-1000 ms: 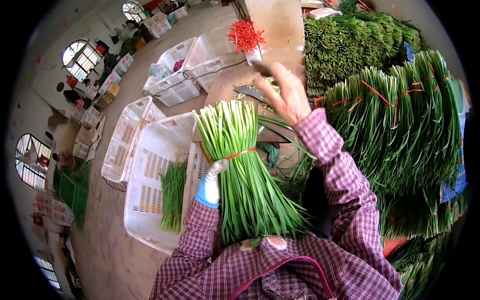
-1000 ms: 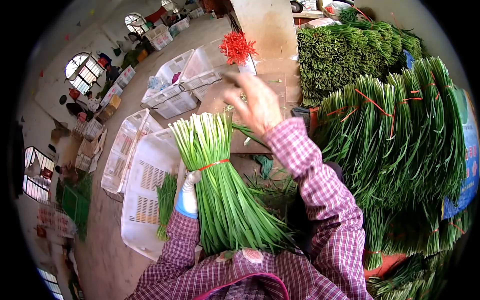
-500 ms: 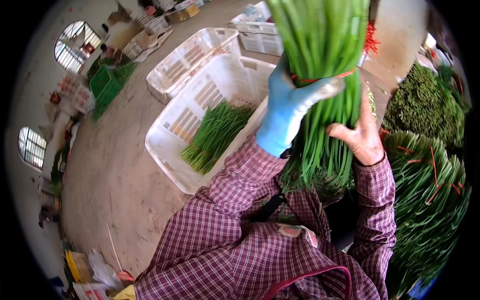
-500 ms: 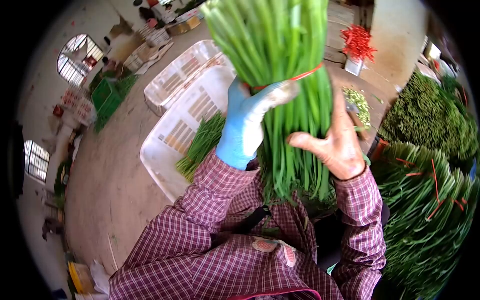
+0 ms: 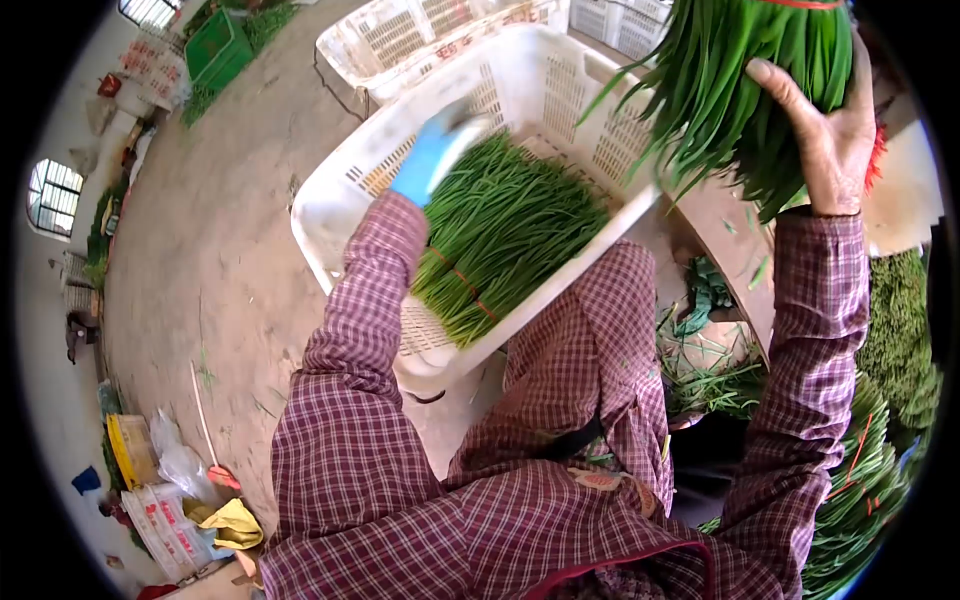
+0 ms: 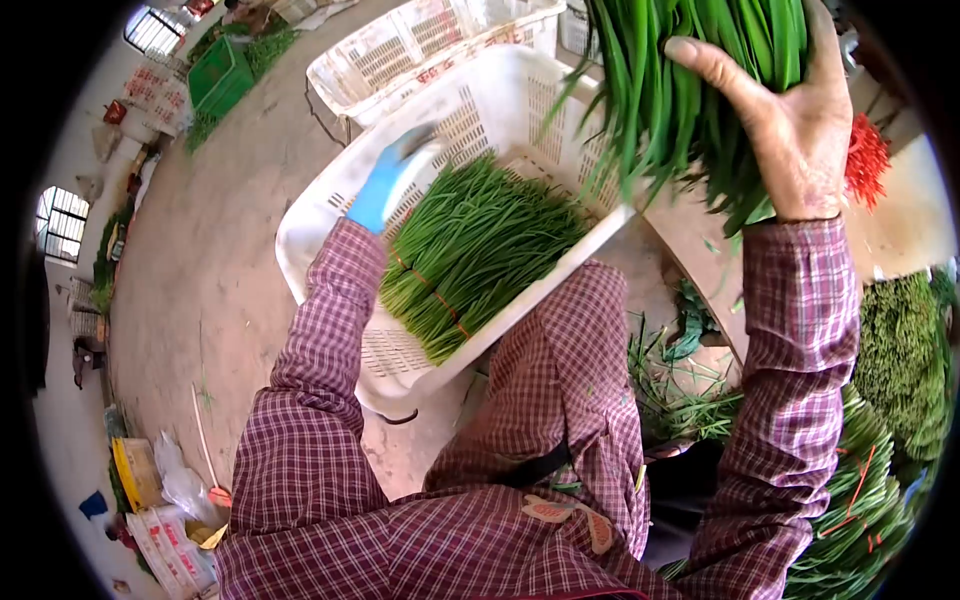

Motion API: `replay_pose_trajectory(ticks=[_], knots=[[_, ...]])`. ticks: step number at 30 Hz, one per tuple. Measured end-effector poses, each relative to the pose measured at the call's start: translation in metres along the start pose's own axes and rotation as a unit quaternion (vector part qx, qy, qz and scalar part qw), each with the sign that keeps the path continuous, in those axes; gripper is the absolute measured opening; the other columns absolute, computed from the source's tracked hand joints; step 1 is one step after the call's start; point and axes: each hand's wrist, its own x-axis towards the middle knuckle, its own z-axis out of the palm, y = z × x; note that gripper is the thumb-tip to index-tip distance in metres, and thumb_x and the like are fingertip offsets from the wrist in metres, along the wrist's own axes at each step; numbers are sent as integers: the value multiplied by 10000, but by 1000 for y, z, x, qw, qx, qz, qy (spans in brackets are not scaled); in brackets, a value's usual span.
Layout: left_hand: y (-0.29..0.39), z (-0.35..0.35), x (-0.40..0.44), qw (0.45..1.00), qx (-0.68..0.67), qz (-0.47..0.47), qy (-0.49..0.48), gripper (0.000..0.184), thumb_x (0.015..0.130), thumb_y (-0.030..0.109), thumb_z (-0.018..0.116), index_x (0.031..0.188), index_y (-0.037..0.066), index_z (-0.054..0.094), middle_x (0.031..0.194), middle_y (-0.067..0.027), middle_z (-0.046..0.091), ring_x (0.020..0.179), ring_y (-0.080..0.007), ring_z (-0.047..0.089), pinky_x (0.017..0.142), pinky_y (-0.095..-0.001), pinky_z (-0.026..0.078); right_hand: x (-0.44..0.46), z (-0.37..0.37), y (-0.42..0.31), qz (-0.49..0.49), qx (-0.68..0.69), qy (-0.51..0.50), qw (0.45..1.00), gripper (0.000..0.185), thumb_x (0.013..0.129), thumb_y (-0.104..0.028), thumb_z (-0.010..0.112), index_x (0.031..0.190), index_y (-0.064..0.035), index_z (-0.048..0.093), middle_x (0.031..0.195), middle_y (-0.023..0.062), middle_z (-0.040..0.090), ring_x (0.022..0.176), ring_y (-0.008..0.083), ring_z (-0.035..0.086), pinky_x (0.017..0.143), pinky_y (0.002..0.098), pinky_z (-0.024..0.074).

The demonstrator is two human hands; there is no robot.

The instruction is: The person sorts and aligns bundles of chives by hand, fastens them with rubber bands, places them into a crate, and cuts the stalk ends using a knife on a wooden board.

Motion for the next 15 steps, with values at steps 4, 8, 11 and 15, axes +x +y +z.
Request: replay_pose_trajectory(ticks=[4,8,11,15], knots=[[-181,-63,-11,984,71,-130,95,625,868,447,596,1216,-72,578,1220,-255,597,1144,-323,566,983,-366,421,19,55,20,-177,-229,-72,955,960,539,-263,895,1346,-16,437,1251,146,550,1174,278,530,1021,385,401],[-271,-66,-26,925,306,-201,103,518,923,447,487,1176,18,626,1200,-236,603,1114,-384,564,949,-435,438,21,103,36,-189,-266,-177,928,863,479,-254,871,1268,-103,556,1012,104,562,967,278,562,845,385,443],[-305,-53,-21,881,368,-284,84,474,957,418,425,1205,57,607,1193,-220,606,1107,-390,560,945,-456,439,12,136,48,-145,-274,-286,907,829,508,-221,854,1281,-152,562,984,93,566,923,269,583,814,370,481],[-344,-42,-18,851,426,-300,61,441,981,400,375,1204,101,610,1170,-176,635,1097,-353,593,971,-439,455,-17,177,77,-102,-243,-345,901,818,522,-224,829,1295,-284,568,957,60,581,856,244,610,769,352,531]])
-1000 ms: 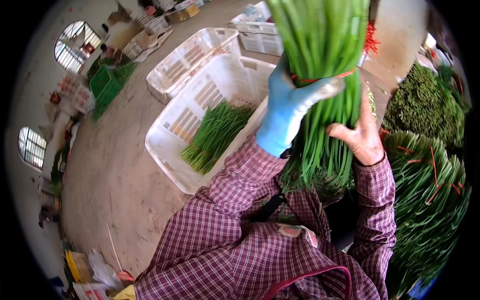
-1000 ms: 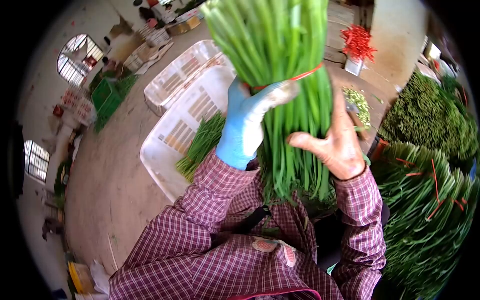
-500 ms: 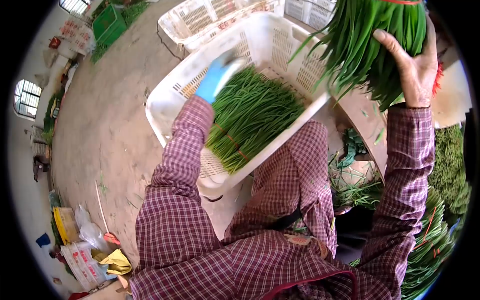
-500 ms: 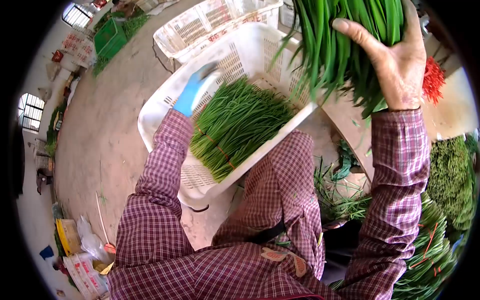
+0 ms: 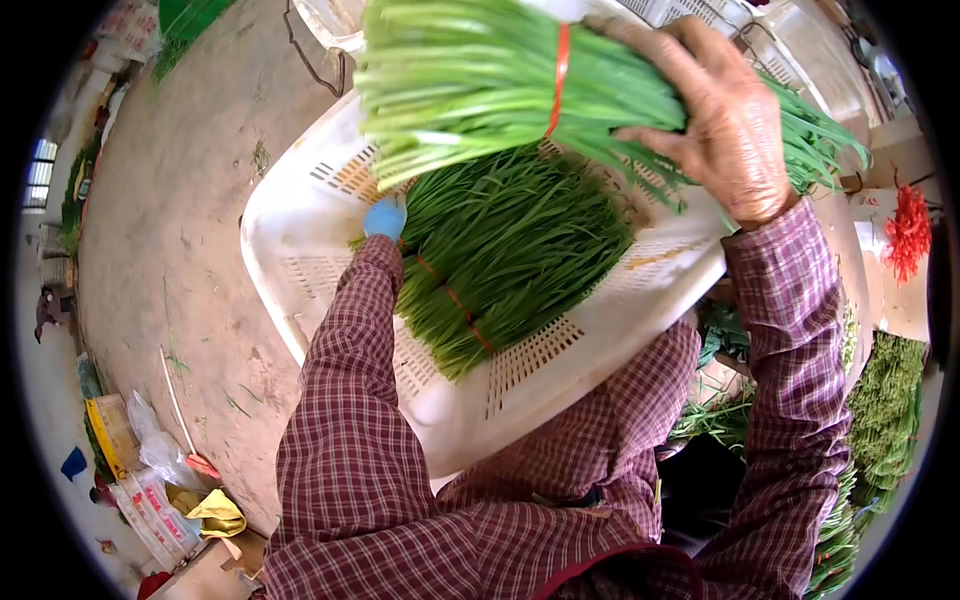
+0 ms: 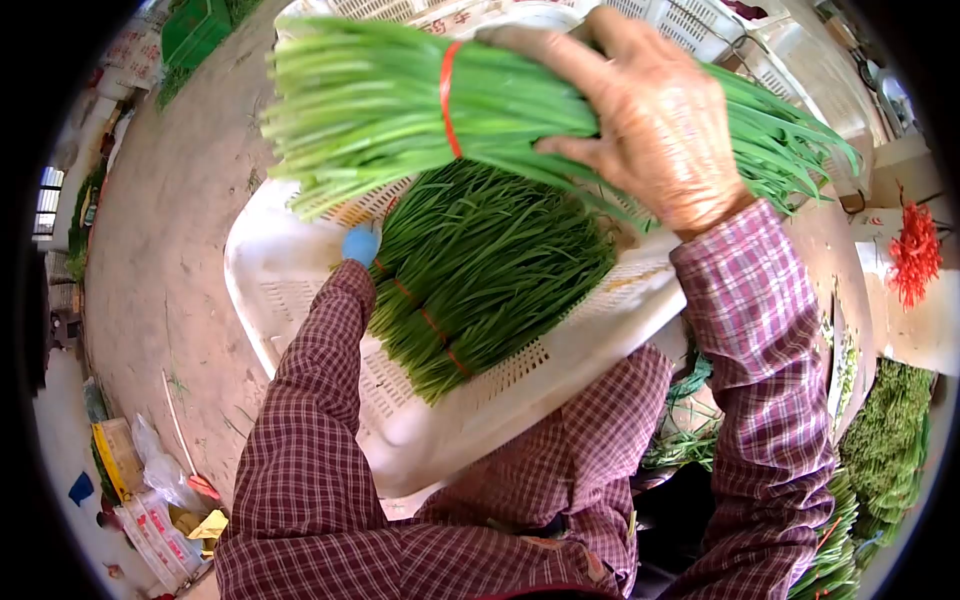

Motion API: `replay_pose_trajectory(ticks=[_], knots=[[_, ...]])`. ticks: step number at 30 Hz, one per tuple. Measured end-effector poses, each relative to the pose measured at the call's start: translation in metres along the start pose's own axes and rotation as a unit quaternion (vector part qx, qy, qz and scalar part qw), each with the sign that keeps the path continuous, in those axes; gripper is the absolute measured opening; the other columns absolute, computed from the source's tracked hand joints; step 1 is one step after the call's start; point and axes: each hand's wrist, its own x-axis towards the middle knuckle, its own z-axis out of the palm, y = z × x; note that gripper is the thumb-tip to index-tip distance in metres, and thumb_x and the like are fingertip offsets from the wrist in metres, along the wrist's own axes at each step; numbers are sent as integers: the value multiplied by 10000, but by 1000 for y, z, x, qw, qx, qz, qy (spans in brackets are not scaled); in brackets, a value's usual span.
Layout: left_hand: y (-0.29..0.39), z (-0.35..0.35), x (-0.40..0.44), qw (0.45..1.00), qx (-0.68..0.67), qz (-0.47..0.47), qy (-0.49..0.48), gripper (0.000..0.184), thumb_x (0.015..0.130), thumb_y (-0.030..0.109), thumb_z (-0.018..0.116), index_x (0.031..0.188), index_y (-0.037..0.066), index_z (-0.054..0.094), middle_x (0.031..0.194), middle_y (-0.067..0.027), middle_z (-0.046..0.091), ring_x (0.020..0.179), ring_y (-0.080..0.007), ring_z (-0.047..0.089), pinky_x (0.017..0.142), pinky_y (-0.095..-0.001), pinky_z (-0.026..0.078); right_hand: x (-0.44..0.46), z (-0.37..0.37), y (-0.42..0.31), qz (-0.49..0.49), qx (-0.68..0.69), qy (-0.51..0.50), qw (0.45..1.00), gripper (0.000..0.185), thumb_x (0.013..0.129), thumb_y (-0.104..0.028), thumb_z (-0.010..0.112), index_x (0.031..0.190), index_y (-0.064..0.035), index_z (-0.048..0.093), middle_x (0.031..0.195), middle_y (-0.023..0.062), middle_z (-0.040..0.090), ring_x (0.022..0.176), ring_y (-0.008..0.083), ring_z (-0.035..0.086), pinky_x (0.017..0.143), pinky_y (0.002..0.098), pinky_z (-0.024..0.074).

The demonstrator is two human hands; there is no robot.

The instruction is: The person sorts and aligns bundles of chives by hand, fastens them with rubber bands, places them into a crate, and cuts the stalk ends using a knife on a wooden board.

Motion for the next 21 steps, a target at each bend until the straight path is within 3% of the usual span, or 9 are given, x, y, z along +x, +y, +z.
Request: replay_pose_trajectory(ticks=[1,3,6,13,16,18,19,21], knots=[[-2,3,3,1000,-1,-3,-2,441,981,400,375,1204,101,610,1170,-176,635,1097,-353,593,971,-439,455,2,18,0,-14,14,2,1000,726,574,-291,835,1245,-368,569,910,18,532,842,214,586,726,352,520],[-4,8,7,999,5,-9,-49,509,981,442,342,1284,92,555,1151,-208,635,1068,-373,593,927,-467,464,7,42,-5,-48,-3,-17,999,736,586,-282,834,1262,-340,551,932,31,544,858,230,591,751,366,524],[-4,12,6,999,3,-11,-38,481,967,427,374,1256,98,573,1150,-195,639,1054,-368,602,904,-470,472,15,69,-16,-64,6,-52,997,737,589,-256,838,1260,-335,542,948,36,547,915,241,599,804,381,508],[11,14,-35,994,-57,-28,92,414,936,394,449,1191,112,613,1149,-165,651,1023,-355,622,850,-475,492,43,128,-46,-127,63,-58,988,718,598,-281,835,1254,-326,545,938,48,558,980,242,597,846,383,490],[24,7,-55,986,-86,-54,135,386,922,380,481,1164,118,630,1148,-152,656,1010,-349,631,826,-477,501,61,145,-68,-159,67,-104,980,718,602,-290,834,1258,-329,544,931,42,560,987,244,595,852,387,483],[36,1,-65,981,-115,-75,140,375,919,379,485,1151,127,639,1144,-149,658,1005,-333,638,814,-472,505,69,171,-82,-192,85,-119,970,697,622,-311,829,1259,-362,552,1005,41,591,1025,220,593,901,380,476],[40,-6,-68,992,-47,-103,48,357,915,374,492,1139,142,646,1120,-138,670,1001,-317,644,803,-467,508,77,181,-91,-205,95,-123,966,686,632,-322,826,1260,-379,556,1042,40,606,1044,208,593,926,376,472],[46,-15,-81,989,26,-136,-48,340,911,369,500,1126,156,654,1095,-127,681,998,-301,650,792,-461,511,80,194,-113,-198,100,-166,961,668,644,-331,822,1255,-404,561,1107,30,614,1071,184,586,967,374,450]])
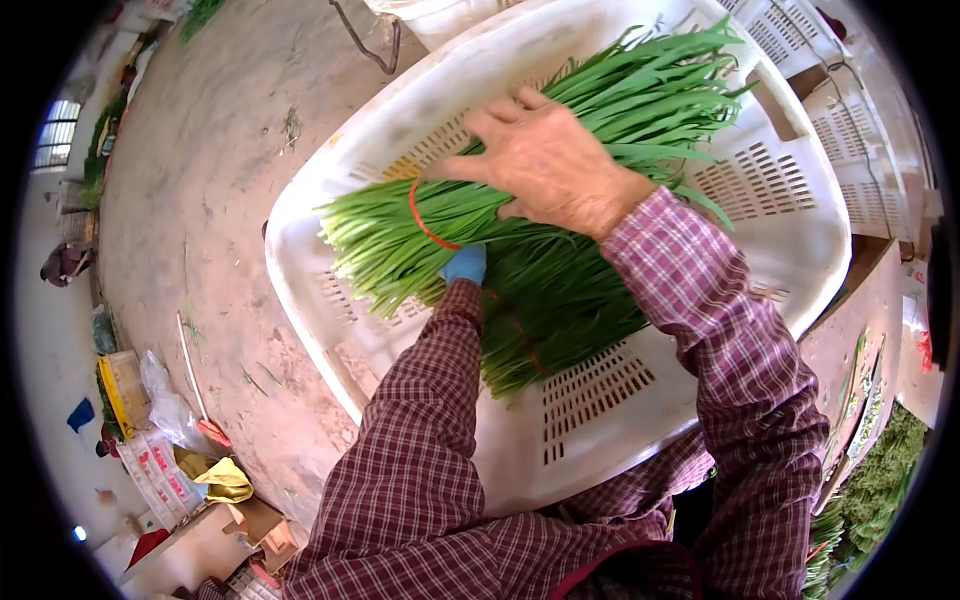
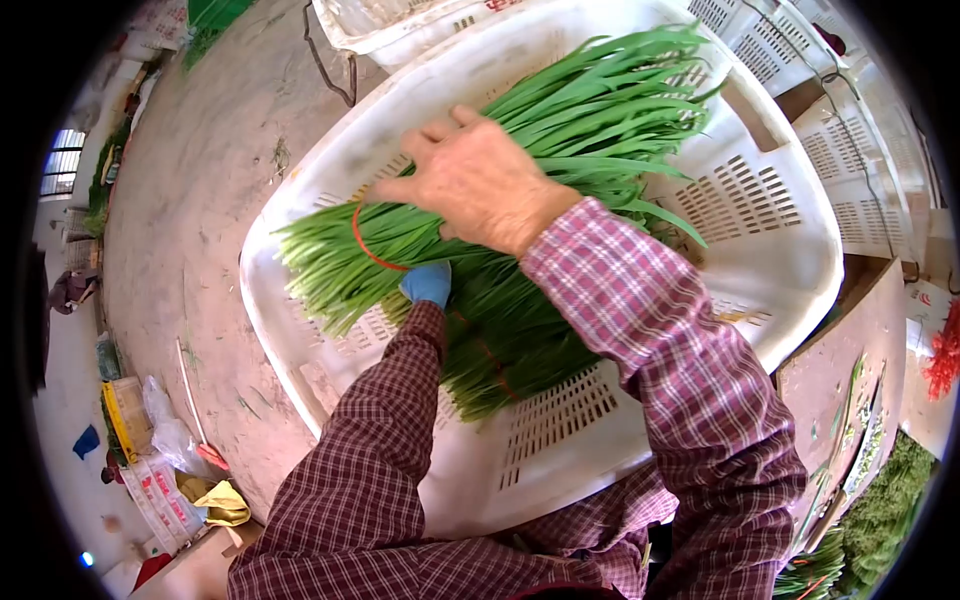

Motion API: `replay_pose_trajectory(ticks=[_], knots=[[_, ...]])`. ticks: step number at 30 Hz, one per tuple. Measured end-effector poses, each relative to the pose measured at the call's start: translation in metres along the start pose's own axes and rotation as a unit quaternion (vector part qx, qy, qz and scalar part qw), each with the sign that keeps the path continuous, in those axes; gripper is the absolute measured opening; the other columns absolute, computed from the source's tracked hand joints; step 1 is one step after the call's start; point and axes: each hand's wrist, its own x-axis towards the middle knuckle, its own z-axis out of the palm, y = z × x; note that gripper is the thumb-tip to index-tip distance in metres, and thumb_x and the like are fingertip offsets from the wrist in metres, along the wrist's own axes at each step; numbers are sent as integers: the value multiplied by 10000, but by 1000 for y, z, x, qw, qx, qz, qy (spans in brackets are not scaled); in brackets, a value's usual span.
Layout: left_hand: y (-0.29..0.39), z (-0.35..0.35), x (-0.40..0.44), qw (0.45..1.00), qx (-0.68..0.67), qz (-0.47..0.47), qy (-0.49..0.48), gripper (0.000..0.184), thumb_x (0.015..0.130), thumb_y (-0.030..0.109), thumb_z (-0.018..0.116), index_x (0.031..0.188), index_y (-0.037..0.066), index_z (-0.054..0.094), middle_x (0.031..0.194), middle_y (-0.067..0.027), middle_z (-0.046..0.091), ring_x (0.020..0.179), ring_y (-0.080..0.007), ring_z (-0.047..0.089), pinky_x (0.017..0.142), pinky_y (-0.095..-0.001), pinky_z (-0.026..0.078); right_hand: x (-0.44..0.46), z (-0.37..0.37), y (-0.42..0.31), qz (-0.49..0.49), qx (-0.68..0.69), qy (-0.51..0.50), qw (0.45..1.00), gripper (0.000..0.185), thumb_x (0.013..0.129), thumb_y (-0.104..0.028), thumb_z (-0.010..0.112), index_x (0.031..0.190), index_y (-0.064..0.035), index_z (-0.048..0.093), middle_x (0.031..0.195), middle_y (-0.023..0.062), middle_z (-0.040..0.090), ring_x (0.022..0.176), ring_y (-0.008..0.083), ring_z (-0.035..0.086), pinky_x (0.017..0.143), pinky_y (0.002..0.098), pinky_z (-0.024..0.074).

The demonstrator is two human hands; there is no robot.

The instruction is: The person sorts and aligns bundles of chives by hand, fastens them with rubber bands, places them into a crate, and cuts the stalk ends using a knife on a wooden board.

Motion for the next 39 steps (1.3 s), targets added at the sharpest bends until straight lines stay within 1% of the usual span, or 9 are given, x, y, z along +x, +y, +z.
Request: replay_pose_trajectory(ticks=[4,6,7,10,15,22,29,34,39], knots=[[4,8,0,998,-35,-45,33,287,915,366,498,1023,195,702,964,-64,719,892,-288,683,695,-476,520,37,45,-20,-20,45,-141,989,647,701,-326,790,1293,-380,535,1242,36,554,1165,222,534,1131,455,278],[-3,23,15,972,113,-20,-205,372,950,350,401,1119,155,668,1121,-90,680,985,-315,661,717,-552,492,48,81,-30,-24,10,-139,990,554,795,-243,718,1299,-379,534,1361,27,501,1243,223,482,1145,486,249],[-11,45,15,993,67,-17,-93,336,933,336,442,980,143,712,983,-95,710,870,-313,685,694,-518,502,51,100,-38,-6,31,-111,993,492,858,-158,626,1294,-369,543,1373,13,497,1263,213,463,1144,516,237],[-16,61,17,992,-125,-30,9,319,928,323,457,969,139,714,964,-98,712,882,-299,683,688,-501,504,47,92,-50,3,100,-112,989,464,882,-135,580,1289,-357,553,1362,14,503,1270,209,454,1148,522,229],[-1,40,4,999,18,-27,-8,284,919,352,513,1015,150,690,1008,-75,698,906,-263,663,769,-396,498,21,127,-46,49,141,-72,986,363,914,-153,533,1226,-326,602,1289,-13,545,1240,198,467,1098,506,275],[-6,65,-2,994,-83,-72,-10,314,920,358,530,1048,106,663,1023,-92,683,959,-247,639,823,-421,480,27,183,-94,54,168,-134,975,513,908,-170,555,1385,-331,457,1421,-11,444,1325,211,392,1132,530,232],[-7,76,9,995,-73,-62,-11,307,912,336,549,1046,81,654,1040,-109,672,975,-265,627,854,-431,470,0,233,-103,121,219,-184,950,567,936,-461,530,1451,-312,344,1520,-37,294,1408,233,254,1135,571,212],[-12,75,6,991,-128,-33,17,304,907,320,562,1044,63,648,1053,-122,664,986,-279,618,876,-438,463,8,210,-89,114,219,-236,940,563,938,-475,532,1451,-327,356,1519,-36,302,1412,235,241,1138,578,197],[-19,53,-11,955,-233,90,158,303,901,305,576,1043,45,641,1065,-134,656,997,-292,609,898,-444,456,4,120,-49,139,178,-243,943,525,908,-389,588,1393,-240,453,1423,29,437,1303,232,391,1058,501,305]])
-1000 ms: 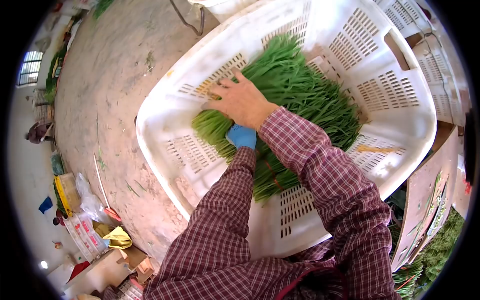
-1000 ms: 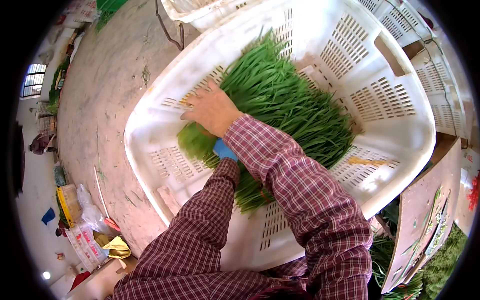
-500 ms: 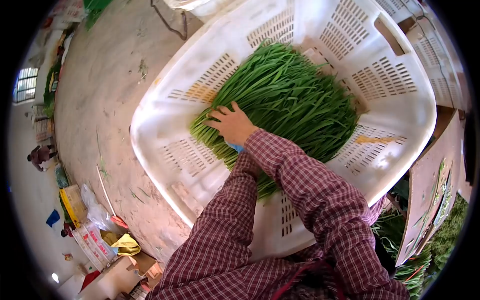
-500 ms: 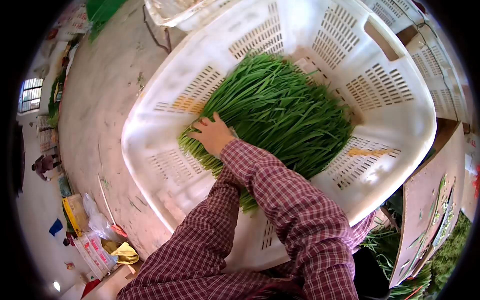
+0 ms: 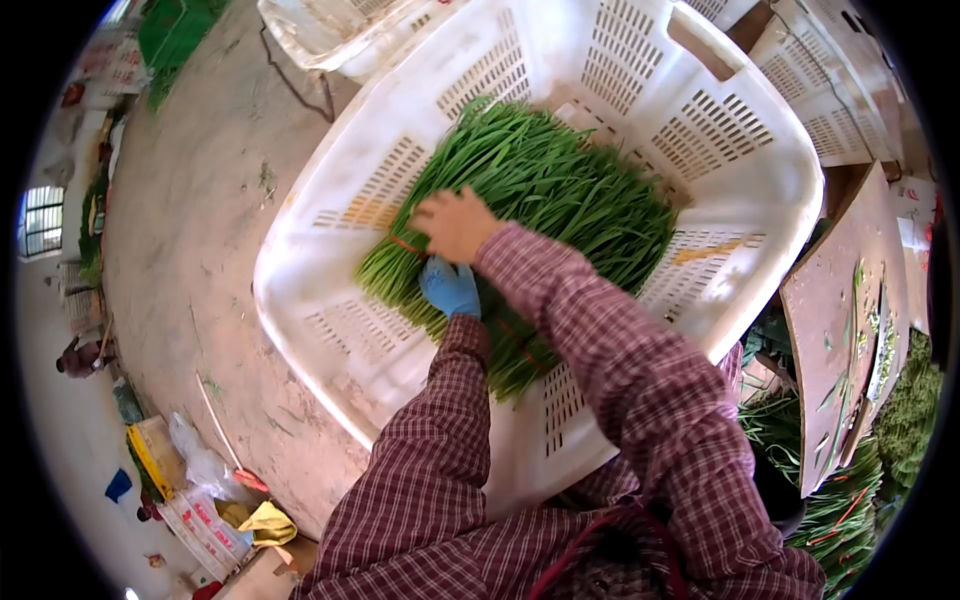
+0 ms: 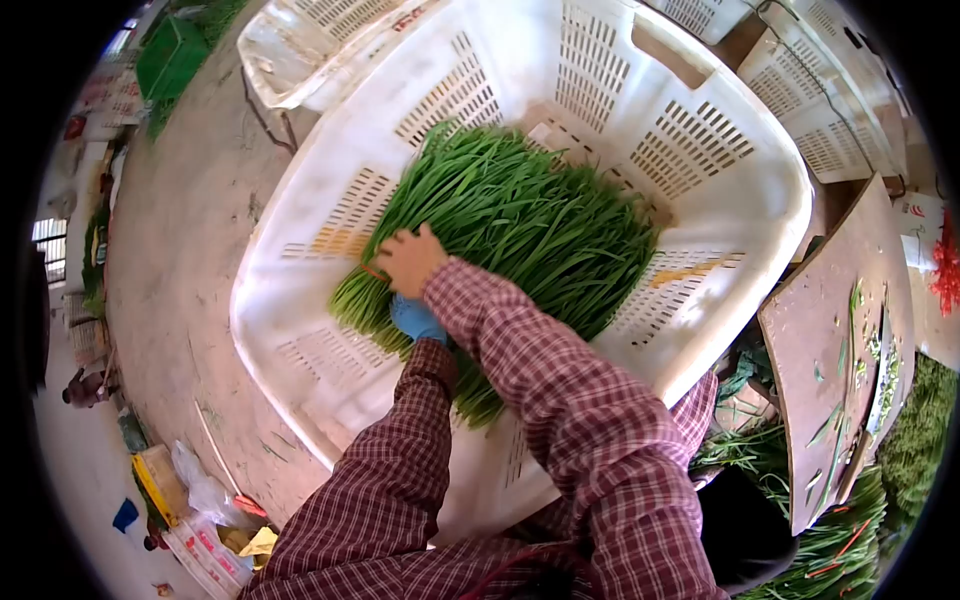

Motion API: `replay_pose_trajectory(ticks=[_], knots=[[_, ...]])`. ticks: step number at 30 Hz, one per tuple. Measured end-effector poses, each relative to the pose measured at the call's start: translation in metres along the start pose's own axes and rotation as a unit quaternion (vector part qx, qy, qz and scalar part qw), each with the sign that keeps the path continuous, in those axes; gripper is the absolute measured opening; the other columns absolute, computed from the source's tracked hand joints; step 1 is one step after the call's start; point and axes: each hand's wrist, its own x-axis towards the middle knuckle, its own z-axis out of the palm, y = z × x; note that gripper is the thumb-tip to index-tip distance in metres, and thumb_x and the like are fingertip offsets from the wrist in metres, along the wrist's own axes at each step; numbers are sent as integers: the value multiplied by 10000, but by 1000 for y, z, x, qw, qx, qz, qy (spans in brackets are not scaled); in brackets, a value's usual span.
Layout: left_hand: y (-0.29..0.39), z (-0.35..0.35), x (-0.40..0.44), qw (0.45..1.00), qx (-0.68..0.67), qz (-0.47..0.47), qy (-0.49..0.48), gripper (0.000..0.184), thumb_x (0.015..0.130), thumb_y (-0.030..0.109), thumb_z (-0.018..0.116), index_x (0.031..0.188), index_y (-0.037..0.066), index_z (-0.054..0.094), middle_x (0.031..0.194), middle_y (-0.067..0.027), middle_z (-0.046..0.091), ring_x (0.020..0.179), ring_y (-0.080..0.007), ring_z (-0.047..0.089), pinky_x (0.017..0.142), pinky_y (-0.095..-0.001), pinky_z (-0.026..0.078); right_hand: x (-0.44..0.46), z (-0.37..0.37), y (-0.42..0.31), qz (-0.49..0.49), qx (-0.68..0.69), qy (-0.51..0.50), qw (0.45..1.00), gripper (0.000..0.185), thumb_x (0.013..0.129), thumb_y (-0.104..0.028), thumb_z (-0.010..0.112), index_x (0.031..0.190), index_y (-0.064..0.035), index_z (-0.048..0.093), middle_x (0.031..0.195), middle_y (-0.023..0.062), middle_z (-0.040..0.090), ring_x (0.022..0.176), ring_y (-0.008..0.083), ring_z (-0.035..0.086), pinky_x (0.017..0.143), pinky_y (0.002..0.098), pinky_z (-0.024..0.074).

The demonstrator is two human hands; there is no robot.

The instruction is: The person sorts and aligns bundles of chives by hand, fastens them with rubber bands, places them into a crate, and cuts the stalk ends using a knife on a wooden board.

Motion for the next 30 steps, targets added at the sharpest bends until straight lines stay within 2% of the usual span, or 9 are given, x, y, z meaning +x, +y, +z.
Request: replay_pose_trajectory(ticks=[3,6,9,11,14,17,19,27,30], knots=[[38,-24,-12,991,49,69,102,276,871,245,614,1063,47,627,1075,-138,645,1020,-300,594,964,-463,422,-29,-69,8,38,15,14,999,473,936,-359,547,1362,-164,489,1378,95,495,1281,272,449,1096,465,322],[-3,12,6,967,82,180,158,290,870,192,610,1136,79,587,1110,-111,617,1045,-284,575,981,-475,398,-64,-108,21,84,34,52,994,432,950,-345,527,1326,-133,524,1297,126,547,1194,288,529,1022,443,424],[-30,-5,64,952,126,214,182,302,894,219,586,1161,79,573,1121,-108,613,1046,-308,570,978,-463,399,-112,-115,34,88,57,123,987,417,954,-348,526,1296,-110,542,1213,132,591,1123,311,571,974,429,463],[-34,-28,83,960,207,144,122,409,935,327,525,1266,86,525,1221,-108,577,1131,-295,528,998,-475,369,-145,-124,38,84,65,166,980,414,954,-351,529,1284,-100,548,1169,133,611,1087,323,589,949,424,478],[-46,-28,81,947,289,135,35,530,959,437,453,1371,103,445,1323,-100,516,1228,-264,460,1033,-476,320,-194,-128,39,69,103,222,967,421,944,-345,545,1252,-58,562,1095,154,631,1037,336,605,898,404,497],[-30,-22,66,934,341,101,28,573,983,470,389,1436,119,378,1369,-107,493,1252,-262,457,1102,-461,259,-257,-106,39,89,112,287,947,445,920,-331,576,1222,-4,568,1058,176,644,981,344,628,861,407,507],[-32,-15,71,930,360,81,-7,565,983,464,399,1437,130,370,1377,-95,488,1248,-252,464,1091,-452,273,-294,-95,27,104,126,329,930,381,886,-243,629,1181,-7,591,925,152,656,812,314,646,737,385,531],[-28,-19,76,937,342,62,-40,576,970,474,427,1434,135,383,1380,-99,469,1276,-239,421,1065,-458,289,-386,-60,-10,232,191,341,891,357,846,-217,670,1119,8,622,1011,174,654,947,331,645,810,409,520],[-15,-16,71,946,271,162,68,531,933,382,548,1394,142,437,1357,-103,473,1268,-297,412,1052,-480,321,-417,-58,-23,285,200,382,856,330,849,-150,661,1127,22,614,1029,169,654,974,319,643,848,392,513]])
